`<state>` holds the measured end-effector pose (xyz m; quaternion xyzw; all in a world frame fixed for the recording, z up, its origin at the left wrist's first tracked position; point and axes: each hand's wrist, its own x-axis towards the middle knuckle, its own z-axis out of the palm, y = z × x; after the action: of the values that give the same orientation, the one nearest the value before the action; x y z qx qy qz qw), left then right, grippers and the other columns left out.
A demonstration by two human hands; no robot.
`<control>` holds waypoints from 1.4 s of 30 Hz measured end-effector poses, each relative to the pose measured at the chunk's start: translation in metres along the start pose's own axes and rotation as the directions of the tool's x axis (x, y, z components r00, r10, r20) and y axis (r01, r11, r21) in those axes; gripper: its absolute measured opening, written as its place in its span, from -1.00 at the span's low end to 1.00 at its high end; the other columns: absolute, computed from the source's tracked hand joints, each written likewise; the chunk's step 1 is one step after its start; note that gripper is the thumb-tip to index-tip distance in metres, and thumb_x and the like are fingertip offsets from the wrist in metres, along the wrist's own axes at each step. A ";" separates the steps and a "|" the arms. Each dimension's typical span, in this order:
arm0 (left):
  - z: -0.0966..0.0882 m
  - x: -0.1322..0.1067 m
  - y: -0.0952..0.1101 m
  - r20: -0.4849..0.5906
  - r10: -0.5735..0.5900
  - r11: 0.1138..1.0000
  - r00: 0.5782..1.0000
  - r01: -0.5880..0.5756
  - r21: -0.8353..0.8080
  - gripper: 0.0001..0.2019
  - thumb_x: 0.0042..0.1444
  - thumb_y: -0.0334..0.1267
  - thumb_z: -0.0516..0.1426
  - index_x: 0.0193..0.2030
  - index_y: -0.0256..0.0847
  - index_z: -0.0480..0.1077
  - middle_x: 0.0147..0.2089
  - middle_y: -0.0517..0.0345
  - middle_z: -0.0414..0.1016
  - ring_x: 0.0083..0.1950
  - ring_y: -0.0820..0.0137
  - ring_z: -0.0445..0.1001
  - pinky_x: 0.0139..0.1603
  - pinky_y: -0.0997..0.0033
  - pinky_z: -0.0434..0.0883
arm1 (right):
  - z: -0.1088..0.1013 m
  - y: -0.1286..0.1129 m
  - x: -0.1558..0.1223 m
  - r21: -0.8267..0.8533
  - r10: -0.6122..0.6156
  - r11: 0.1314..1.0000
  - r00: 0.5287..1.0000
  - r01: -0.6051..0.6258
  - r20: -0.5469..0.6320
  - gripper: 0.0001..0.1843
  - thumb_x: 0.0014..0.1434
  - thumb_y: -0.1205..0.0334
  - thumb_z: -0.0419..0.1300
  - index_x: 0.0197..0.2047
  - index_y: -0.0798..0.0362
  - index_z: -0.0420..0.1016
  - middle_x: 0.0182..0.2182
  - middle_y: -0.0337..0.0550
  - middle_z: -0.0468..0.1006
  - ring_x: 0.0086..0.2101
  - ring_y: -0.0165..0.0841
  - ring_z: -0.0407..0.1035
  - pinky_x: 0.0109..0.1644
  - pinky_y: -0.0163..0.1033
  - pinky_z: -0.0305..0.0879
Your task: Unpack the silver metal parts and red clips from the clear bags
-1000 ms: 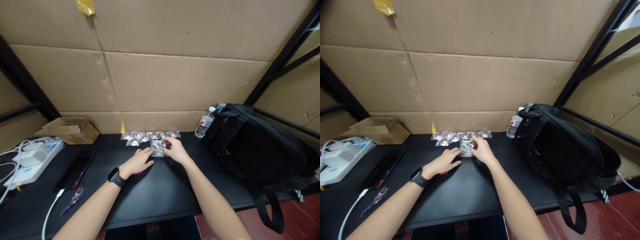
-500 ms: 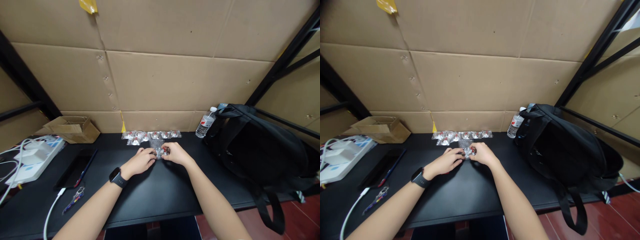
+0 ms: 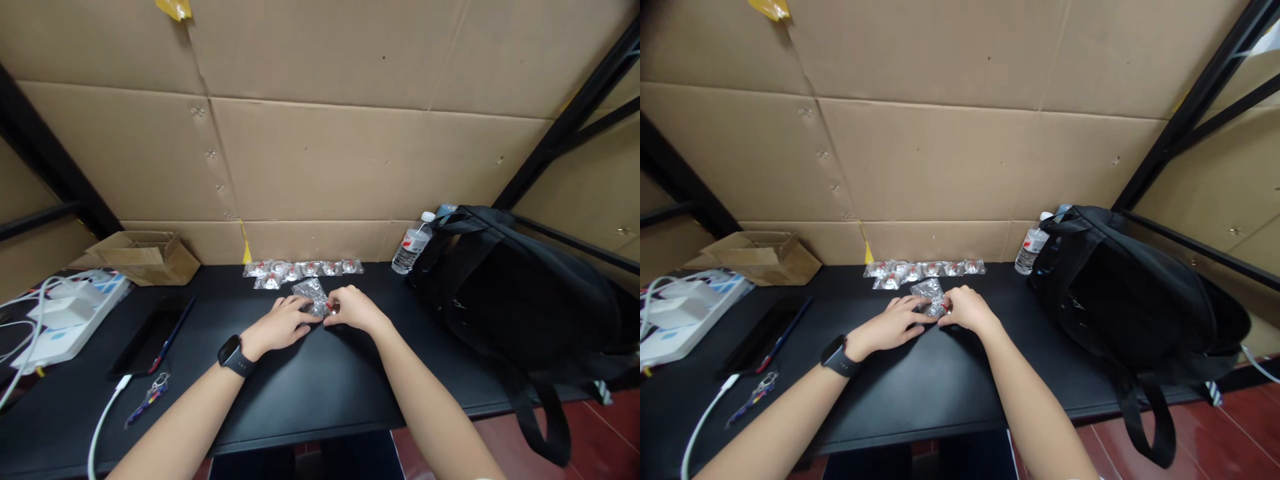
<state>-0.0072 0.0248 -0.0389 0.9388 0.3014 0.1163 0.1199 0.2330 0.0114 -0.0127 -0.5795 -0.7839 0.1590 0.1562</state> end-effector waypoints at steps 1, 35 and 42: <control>0.000 0.000 0.000 0.012 -0.005 1.000 1.000 0.005 0.003 -0.56 0.27 -0.24 0.13 0.22 0.37 0.40 0.39 0.16 0.26 0.35 0.00 0.22 0.24 -0.07 0.21 | 0.001 0.000 0.001 0.005 -0.014 1.000 1.000 0.014 -0.002 -0.66 -0.19 0.02 0.53 -0.37 -0.03 0.61 -0.45 -0.21 0.62 -0.41 -0.30 0.47 -0.36 -0.31 0.18; -0.008 -0.002 -0.009 0.069 0.016 1.000 0.997 -0.015 -0.012 -0.43 0.29 -0.17 0.10 0.43 0.06 0.15 0.39 0.04 0.30 0.34 0.17 0.34 0.26 0.19 0.25 | 0.004 0.003 0.004 0.209 -0.122 0.971 0.992 0.114 0.025 -0.75 -0.03 0.09 0.44 -0.36 0.06 0.59 -0.51 -0.27 0.56 -0.46 -0.42 0.40 -0.37 -0.35 0.19; -0.003 -0.003 -0.009 0.064 -0.006 1.000 0.998 0.005 0.010 -0.38 0.25 -0.15 0.13 0.44 -0.05 0.13 0.40 -0.05 0.29 0.36 0.13 0.31 0.28 0.14 0.26 | 0.002 -0.001 0.001 0.357 -0.192 0.923 0.977 0.146 0.096 -0.75 -0.01 0.08 0.42 -0.33 0.05 0.58 -0.49 -0.29 0.57 -0.42 -0.40 0.45 -0.32 -0.36 0.28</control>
<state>-0.0153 0.0309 -0.0395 0.9418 0.3004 0.0843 0.1253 0.2313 0.0116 -0.0142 -0.4614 -0.7989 0.3181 0.2185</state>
